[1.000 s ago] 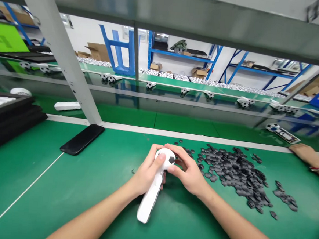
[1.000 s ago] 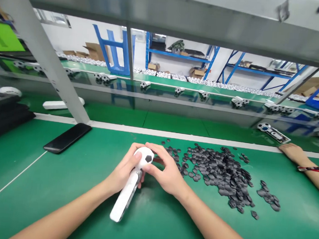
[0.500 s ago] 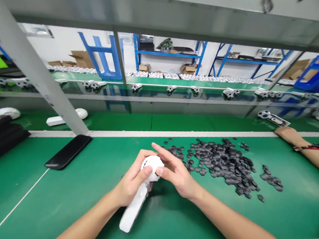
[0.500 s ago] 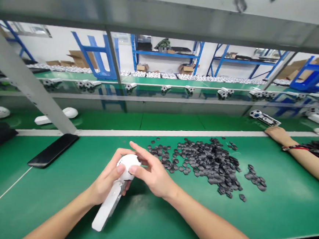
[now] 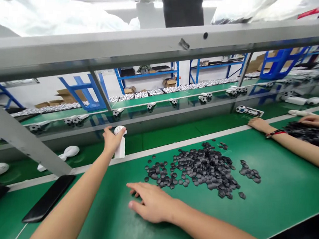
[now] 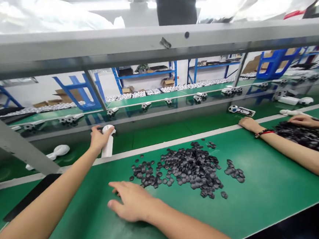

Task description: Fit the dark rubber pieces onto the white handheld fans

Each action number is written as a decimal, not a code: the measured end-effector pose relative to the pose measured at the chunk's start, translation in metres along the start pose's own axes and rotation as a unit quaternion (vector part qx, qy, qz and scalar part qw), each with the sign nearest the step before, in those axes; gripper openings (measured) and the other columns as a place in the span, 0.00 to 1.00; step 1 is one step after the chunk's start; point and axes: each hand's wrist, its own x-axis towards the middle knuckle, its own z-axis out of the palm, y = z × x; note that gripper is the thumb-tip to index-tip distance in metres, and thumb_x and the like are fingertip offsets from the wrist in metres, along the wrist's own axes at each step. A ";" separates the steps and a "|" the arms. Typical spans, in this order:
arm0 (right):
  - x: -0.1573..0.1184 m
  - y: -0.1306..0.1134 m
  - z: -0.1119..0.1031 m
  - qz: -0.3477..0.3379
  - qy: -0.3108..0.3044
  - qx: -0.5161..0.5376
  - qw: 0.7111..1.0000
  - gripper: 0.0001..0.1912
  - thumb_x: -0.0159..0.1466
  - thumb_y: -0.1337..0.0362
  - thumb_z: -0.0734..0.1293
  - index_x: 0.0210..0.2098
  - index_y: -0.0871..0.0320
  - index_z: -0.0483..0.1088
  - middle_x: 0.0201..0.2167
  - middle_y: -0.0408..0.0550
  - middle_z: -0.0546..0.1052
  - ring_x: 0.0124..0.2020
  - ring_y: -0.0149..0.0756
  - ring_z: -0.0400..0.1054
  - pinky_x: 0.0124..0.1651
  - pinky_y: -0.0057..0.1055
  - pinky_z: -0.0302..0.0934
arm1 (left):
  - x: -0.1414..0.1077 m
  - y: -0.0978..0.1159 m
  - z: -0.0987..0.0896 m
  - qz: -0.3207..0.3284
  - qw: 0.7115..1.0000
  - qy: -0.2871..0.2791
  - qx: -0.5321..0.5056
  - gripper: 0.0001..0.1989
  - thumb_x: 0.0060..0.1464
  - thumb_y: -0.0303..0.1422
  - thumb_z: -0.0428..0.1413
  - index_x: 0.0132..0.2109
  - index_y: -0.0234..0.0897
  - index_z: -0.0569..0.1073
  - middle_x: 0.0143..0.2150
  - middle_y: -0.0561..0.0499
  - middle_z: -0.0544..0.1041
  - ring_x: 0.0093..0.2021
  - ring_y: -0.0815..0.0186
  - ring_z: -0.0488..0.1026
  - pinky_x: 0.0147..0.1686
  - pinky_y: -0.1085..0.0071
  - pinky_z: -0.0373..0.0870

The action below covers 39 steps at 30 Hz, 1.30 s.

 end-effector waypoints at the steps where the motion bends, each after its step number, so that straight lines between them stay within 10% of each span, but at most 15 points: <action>1: 0.000 0.000 -0.001 -0.005 -0.003 -0.004 1.000 0.32 0.71 0.52 0.64 0.72 0.51 0.59 0.61 0.53 0.76 0.61 0.49 0.69 0.62 0.42 0.63 | 0.004 -0.004 0.005 0.012 0.999 0.007 0.032 0.41 0.56 0.46 0.61 0.68 0.33 0.53 0.71 0.24 0.54 0.67 0.39 0.65 0.60 0.45 0.69; 12: 0.002 0.004 -0.004 -0.091 -0.020 -0.074 0.993 0.16 0.72 0.59 0.64 0.54 0.57 0.78 0.50 0.53 0.81 0.54 0.45 0.73 0.60 0.37 0.64 | -0.056 -0.065 0.028 0.163 0.957 -0.069 0.228 0.27 0.62 0.35 0.54 0.67 0.36 0.68 0.76 0.36 0.53 0.73 0.41 0.54 0.70 0.44 0.52; 30: 0.017 0.061 -0.052 -0.020 0.109 -0.180 0.977 0.15 0.74 0.67 0.59 0.48 0.50 0.78 0.50 0.49 0.78 0.52 0.45 0.68 0.57 0.45 0.65 | -0.149 -0.078 -0.029 0.251 0.930 -0.213 0.162 0.19 0.68 0.40 0.52 0.62 0.43 0.72 0.70 0.42 0.66 0.70 0.48 0.62 0.68 0.47 0.61; 39: 0.015 0.062 -0.075 0.028 0.148 -0.213 0.965 0.13 0.73 0.64 0.61 0.45 0.52 0.78 0.44 0.49 0.79 0.50 0.46 0.70 0.55 0.45 0.64 | -0.179 -0.043 -0.027 0.333 0.899 -0.261 0.110 0.22 0.67 0.36 0.53 0.66 0.51 0.68 0.70 0.49 0.67 0.69 0.52 0.62 0.66 0.51 0.63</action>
